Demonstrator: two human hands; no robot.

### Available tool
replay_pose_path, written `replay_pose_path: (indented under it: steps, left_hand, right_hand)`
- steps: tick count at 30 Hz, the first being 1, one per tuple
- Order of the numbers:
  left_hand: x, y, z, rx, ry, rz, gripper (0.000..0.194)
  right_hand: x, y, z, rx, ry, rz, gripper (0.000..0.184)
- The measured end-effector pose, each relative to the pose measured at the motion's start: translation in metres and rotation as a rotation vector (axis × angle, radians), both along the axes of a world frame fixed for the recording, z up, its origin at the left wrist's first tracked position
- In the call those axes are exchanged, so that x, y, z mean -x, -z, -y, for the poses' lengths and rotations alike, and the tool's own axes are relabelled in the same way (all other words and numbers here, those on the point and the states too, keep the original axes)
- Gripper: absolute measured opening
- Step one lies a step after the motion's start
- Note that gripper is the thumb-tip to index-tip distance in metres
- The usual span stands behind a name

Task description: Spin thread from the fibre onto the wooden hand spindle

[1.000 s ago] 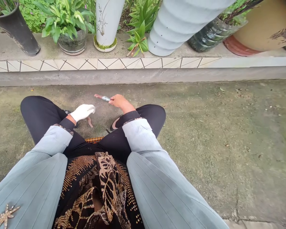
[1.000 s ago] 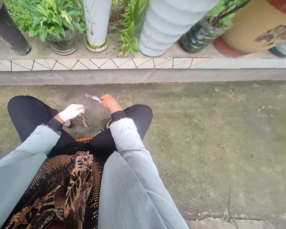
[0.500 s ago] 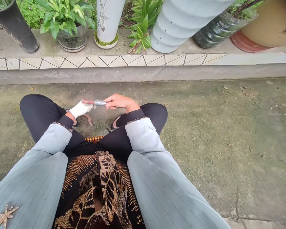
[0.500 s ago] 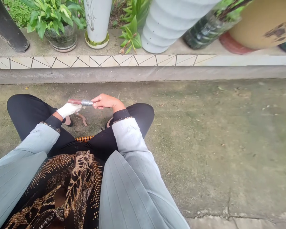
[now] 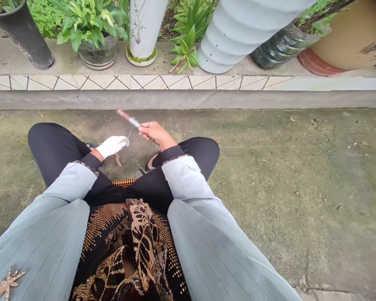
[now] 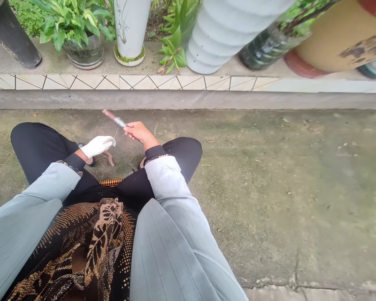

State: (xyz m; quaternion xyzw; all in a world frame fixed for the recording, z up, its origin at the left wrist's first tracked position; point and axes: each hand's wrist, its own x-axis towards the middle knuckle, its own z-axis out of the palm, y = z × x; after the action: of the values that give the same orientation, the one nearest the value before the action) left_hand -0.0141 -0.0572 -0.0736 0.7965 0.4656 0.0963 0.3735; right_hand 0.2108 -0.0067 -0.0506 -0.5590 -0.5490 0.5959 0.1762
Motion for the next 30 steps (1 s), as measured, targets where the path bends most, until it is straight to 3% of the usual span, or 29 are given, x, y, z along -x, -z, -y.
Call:
replay_pose_path:
  steps: [2,4,6,9,11,14,17,19,24,30]
  left_hand:
    - [-0.001,0.001,0.001,-0.054,0.062,-0.088,0.033]
    - [-0.001,0.003,0.001,-0.105,0.108,-0.175,0.034]
    - [0.0,0.004,-0.001,-0.13,0.122,-0.218,0.034]
    - [0.004,0.004,-0.004,-0.106,0.118,-0.147,0.031]
    - [0.007,0.003,-0.006,-0.02,0.085,-0.021,0.029]
    - [0.01,0.006,-0.008,0.203,-0.056,0.24,0.031]
    - [0.006,0.008,-0.007,0.347,-0.191,0.436,0.032]
    - [0.0,0.007,-0.004,0.362,-0.162,0.473,0.029]
    - [-0.011,0.0,0.003,0.271,-0.06,0.424,0.026]
    - [-0.007,0.004,0.001,0.123,-0.018,0.25,0.028]
  right_hand:
    - [-0.002,0.006,-0.005,-0.046,-0.032,0.265,0.014]
    - [-0.003,0.01,-0.005,-0.03,-0.24,0.511,0.012]
    - [-0.002,0.012,-0.001,0.066,-0.51,0.593,0.007]
    - [-0.002,0.005,0.006,0.296,-0.809,0.41,0.016]
    - [-0.006,-0.004,0.008,0.358,-0.893,0.184,0.024]
    - [-0.016,-0.016,0.004,0.223,-0.776,-0.139,0.026]
    - [-0.021,-0.017,0.001,0.09,-0.433,-0.359,0.026]
    - [-0.019,-0.012,0.002,0.073,-0.262,-0.418,0.026]
    - [-0.003,-0.006,0.007,0.132,-0.109,-0.28,0.021]
    - [0.007,-0.001,0.007,0.095,-0.056,-0.108,0.017]
